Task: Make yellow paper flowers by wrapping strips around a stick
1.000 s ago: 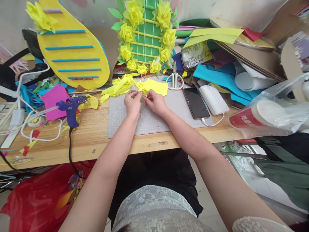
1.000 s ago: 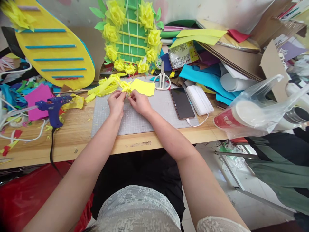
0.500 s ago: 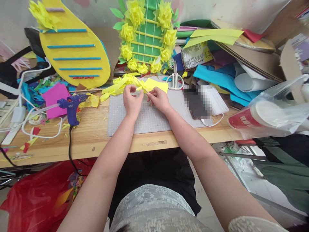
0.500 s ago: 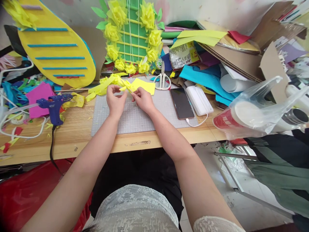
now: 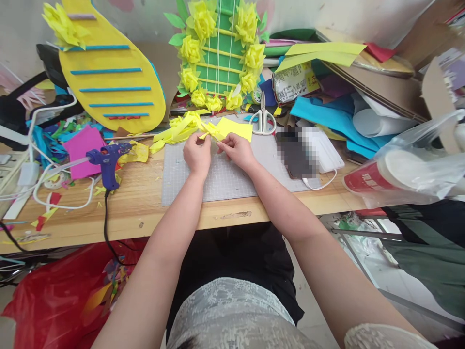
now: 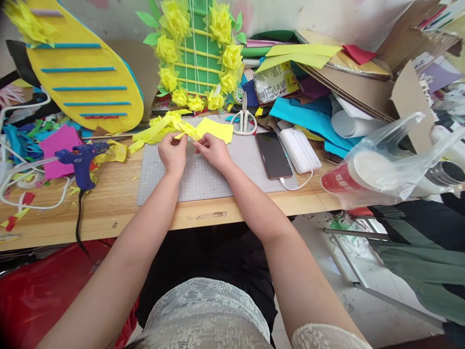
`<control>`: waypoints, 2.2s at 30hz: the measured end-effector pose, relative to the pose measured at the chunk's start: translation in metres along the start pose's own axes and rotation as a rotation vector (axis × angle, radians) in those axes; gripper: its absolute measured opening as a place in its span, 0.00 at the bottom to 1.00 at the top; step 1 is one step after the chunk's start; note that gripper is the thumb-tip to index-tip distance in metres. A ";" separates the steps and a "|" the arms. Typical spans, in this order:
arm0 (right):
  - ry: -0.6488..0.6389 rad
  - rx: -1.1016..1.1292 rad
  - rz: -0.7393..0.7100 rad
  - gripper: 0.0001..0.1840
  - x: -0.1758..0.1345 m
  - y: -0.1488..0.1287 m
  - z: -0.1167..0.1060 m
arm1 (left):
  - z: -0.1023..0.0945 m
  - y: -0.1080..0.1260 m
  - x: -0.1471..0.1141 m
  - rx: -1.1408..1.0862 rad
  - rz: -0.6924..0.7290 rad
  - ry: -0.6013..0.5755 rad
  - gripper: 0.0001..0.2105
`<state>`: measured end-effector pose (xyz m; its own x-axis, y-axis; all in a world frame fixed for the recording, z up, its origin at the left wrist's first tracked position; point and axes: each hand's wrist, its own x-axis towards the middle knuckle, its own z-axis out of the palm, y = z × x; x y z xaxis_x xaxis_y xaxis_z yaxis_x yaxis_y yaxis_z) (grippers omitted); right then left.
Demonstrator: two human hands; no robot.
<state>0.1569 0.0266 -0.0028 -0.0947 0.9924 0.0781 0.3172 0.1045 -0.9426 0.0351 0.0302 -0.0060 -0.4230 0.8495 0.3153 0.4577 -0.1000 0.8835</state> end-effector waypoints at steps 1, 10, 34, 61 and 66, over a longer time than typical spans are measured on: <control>0.007 -0.028 -0.011 0.13 0.000 0.001 0.001 | 0.001 0.000 0.000 -0.017 -0.022 0.005 0.03; 0.039 -0.201 -0.031 0.13 -0.003 -0.002 0.001 | 0.004 -0.005 0.006 -0.102 -0.077 0.055 0.02; 0.031 -0.252 -0.065 0.13 -0.004 -0.001 0.002 | 0.007 -0.011 0.007 -0.152 -0.038 -0.027 0.06; -0.006 -0.447 -0.171 0.11 -0.005 -0.006 -0.003 | -0.001 0.007 0.012 -0.683 -0.498 -0.118 0.05; -0.016 -0.584 -0.190 0.10 -0.005 -0.006 -0.004 | -0.001 0.002 0.015 -0.647 -0.509 -0.103 0.06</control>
<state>0.1591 0.0215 0.0037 -0.2131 0.9522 0.2187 0.7573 0.3024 -0.5788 0.0290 0.0423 0.0007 -0.3686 0.9115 -0.1822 -0.3237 0.0579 0.9444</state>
